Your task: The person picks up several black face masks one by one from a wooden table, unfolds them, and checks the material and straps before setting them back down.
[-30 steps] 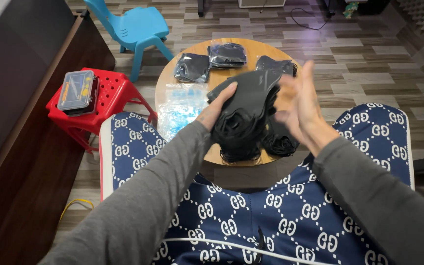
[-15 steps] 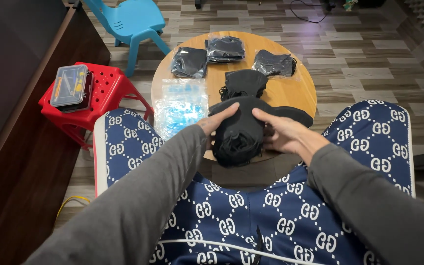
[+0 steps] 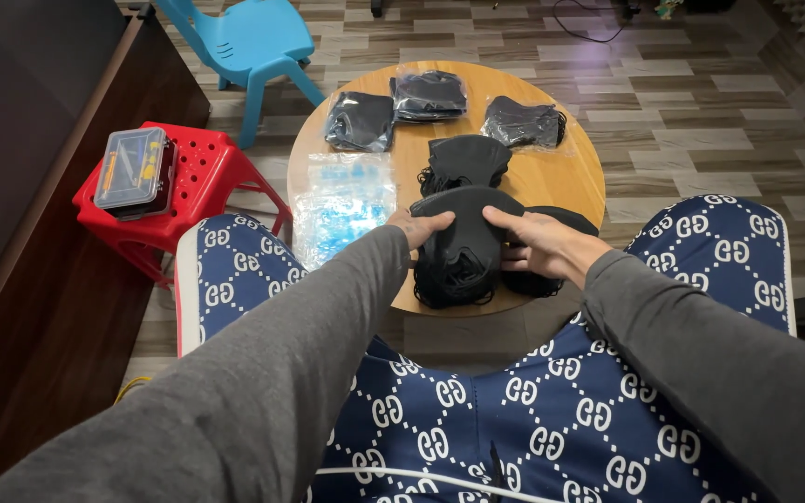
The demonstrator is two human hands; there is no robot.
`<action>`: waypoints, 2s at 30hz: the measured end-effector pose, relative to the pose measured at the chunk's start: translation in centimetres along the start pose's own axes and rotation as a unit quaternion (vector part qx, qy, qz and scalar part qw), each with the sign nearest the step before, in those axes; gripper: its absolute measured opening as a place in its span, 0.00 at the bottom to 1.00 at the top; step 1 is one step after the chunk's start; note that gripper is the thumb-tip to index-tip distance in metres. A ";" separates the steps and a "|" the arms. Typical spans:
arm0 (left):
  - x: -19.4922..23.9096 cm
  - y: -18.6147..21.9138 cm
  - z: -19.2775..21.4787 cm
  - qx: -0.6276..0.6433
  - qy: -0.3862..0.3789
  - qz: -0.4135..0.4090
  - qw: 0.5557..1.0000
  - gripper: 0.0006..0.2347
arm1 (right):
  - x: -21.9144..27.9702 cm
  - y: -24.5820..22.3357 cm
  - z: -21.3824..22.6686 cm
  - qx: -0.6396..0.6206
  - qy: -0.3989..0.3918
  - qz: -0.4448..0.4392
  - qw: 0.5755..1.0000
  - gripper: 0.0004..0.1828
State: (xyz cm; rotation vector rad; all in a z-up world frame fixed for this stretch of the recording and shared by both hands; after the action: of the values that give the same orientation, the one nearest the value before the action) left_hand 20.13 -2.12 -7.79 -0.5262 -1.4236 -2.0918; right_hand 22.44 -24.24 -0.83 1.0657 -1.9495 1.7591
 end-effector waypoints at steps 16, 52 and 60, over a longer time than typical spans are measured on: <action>1.7 -0.5 0.8 -0.004 -0.012 -0.026 1.000 0.56 | 2.5 -0.7 -0.1 0.093 0.043 0.070 0.992 0.58; 1.2 0.7 1.3 0.023 0.055 -0.013 0.998 0.41 | -1.4 -3.3 1.9 0.345 0.065 0.128 0.928 0.40; 1.3 0.0 1.7 0.039 0.054 -0.001 0.998 0.40 | 2.0 -4.6 1.5 0.458 0.152 0.165 0.860 0.33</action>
State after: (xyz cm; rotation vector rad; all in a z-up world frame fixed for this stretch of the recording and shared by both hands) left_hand 19.10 -0.78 -6.40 -0.3749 -1.4389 -2.0248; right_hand 24.65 -26.22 3.55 0.5936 -1.1000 2.9606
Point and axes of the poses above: each hand's wrist, its own x-axis away from the middle knuckle, its own z-axis out of the back of the hand, y = z × x, the point moved 9 cm from there along -x, towards the middle knuckle, and after that the axes turned 15 degrees about -x, right-handed, at the moved point
